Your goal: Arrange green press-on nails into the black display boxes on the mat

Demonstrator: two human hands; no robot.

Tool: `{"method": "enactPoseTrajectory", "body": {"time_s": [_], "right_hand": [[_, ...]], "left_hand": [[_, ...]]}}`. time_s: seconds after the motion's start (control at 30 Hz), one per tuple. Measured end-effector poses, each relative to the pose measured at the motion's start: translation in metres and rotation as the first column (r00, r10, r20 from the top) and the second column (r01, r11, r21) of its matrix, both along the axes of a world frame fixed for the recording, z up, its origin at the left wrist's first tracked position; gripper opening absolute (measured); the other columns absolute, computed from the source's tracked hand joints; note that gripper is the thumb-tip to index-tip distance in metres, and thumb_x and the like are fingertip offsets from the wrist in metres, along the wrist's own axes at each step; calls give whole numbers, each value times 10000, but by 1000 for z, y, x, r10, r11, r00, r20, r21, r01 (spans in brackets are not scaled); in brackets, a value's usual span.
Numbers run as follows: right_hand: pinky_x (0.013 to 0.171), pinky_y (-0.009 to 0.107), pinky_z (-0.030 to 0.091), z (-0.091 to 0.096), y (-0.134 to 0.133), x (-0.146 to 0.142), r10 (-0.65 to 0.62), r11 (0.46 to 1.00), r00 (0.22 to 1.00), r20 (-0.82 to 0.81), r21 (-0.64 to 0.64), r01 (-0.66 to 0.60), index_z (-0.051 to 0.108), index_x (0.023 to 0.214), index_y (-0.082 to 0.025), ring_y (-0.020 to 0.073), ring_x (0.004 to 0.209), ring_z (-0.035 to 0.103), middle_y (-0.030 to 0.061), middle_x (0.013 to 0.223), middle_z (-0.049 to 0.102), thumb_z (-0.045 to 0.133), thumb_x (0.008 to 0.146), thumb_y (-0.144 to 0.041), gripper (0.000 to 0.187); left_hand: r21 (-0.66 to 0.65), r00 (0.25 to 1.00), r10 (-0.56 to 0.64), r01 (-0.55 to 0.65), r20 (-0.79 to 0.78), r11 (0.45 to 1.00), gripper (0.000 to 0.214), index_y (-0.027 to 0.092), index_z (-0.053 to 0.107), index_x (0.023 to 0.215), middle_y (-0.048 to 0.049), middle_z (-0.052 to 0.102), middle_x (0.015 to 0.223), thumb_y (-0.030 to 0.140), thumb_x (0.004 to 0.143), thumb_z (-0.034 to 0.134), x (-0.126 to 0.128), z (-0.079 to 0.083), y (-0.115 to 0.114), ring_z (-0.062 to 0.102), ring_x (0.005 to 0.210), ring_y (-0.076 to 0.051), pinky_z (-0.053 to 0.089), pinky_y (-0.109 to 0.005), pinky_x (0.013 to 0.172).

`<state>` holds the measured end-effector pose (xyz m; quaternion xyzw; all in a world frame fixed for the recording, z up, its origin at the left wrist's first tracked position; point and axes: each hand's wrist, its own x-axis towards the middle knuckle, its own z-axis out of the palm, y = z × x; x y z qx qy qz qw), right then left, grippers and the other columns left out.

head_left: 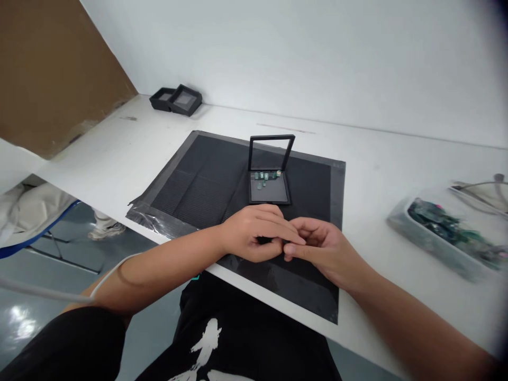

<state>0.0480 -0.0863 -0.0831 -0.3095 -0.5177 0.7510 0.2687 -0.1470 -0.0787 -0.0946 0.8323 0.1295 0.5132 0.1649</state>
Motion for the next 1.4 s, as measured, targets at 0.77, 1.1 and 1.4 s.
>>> {"method": "enactPoseTrajectory", "body": {"time_s": [0.77,1.1,1.4], "right_hand": [[659,239,549,-1,0,-2,-47,997,998,43,57,44,734,930,-209,103,646,631,-11,728,688,832,759,-266,205],[609,234,532,3,-1,-1,-6,999,997,78,43,2,682,807,-195,105,638,617,-12,715,667,875,696,-276,237],[580,227,525,2,-1,-1,-12,1000,997,73,19,11,640,755,-201,103,617,601,-20,673,640,884,684,-295,271]], "left_hand": [[58,995,96,-94,-26,994,208,187,684,977,-37,801,903,82,851,556,1,-3,-2,736,756,-102,602,-252,762],[95,999,16,-11,-51,995,151,167,677,992,-56,798,915,128,857,622,-1,-2,-1,732,776,-114,606,-250,749],[126,994,29,-15,-107,992,251,191,660,1070,-58,784,1017,106,864,543,-3,-2,-1,740,896,-125,626,-252,820]]}}
